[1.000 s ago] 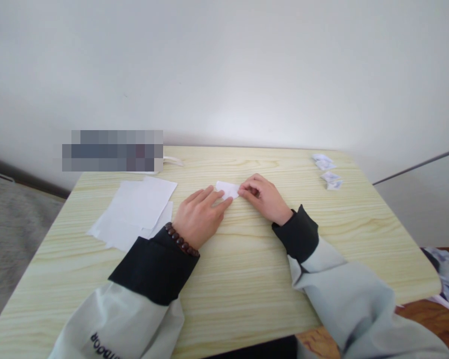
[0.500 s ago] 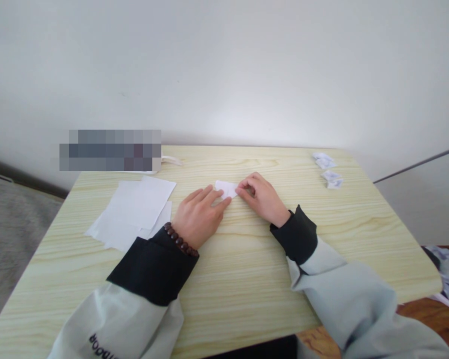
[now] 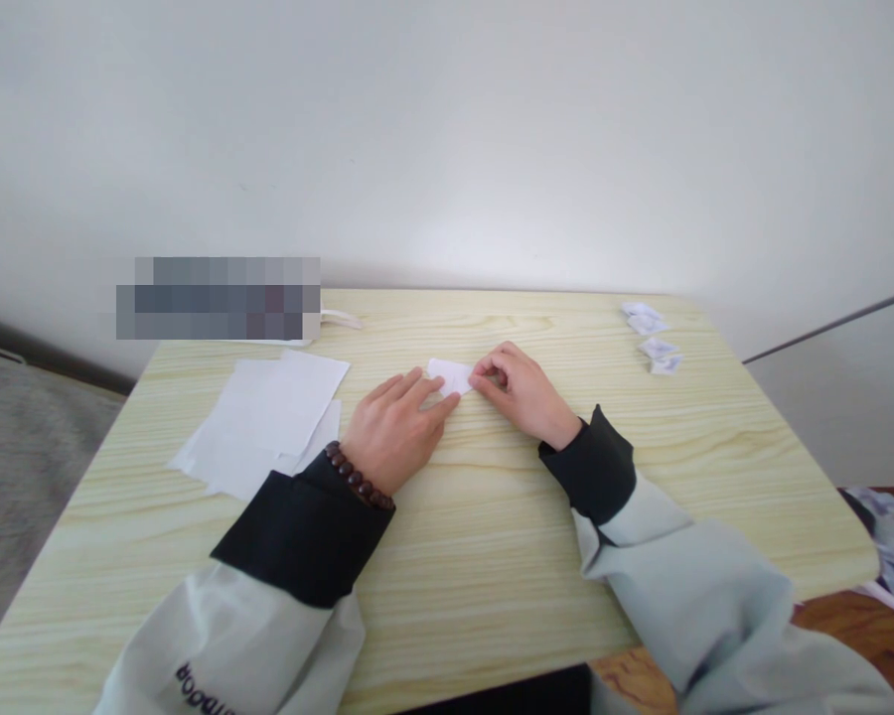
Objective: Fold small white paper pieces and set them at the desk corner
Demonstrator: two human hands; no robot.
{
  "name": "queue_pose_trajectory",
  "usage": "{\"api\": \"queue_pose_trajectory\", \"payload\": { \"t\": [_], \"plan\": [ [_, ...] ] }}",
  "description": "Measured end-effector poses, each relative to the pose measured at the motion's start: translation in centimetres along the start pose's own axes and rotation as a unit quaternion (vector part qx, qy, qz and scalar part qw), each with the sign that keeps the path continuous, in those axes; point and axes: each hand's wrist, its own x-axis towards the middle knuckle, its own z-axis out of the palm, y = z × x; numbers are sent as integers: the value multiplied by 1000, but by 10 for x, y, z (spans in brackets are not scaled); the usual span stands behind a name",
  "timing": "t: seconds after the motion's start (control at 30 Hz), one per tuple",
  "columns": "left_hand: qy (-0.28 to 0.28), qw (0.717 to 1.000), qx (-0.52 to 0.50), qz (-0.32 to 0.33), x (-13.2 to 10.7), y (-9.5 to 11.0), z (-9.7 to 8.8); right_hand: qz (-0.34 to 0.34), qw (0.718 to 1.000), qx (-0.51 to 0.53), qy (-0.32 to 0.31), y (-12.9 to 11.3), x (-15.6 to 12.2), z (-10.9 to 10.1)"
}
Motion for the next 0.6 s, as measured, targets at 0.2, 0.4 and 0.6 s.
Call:
{"api": "queue_pose_trajectory", "payload": {
  "t": [0.2, 0.4, 0.6],
  "plan": [
    [-13, 1000, 3, -5, 2, 1, -2, 9, 1000, 19, -1, 1, 0, 1],
    [-23, 1000, 2, -17, 3, 4, -6, -1, 1000, 6, 12, 0, -1, 4],
    [-20, 999, -4, -31, 3, 6, -6, -15, 999, 25, -15, 2, 0, -4]
  ]
}}
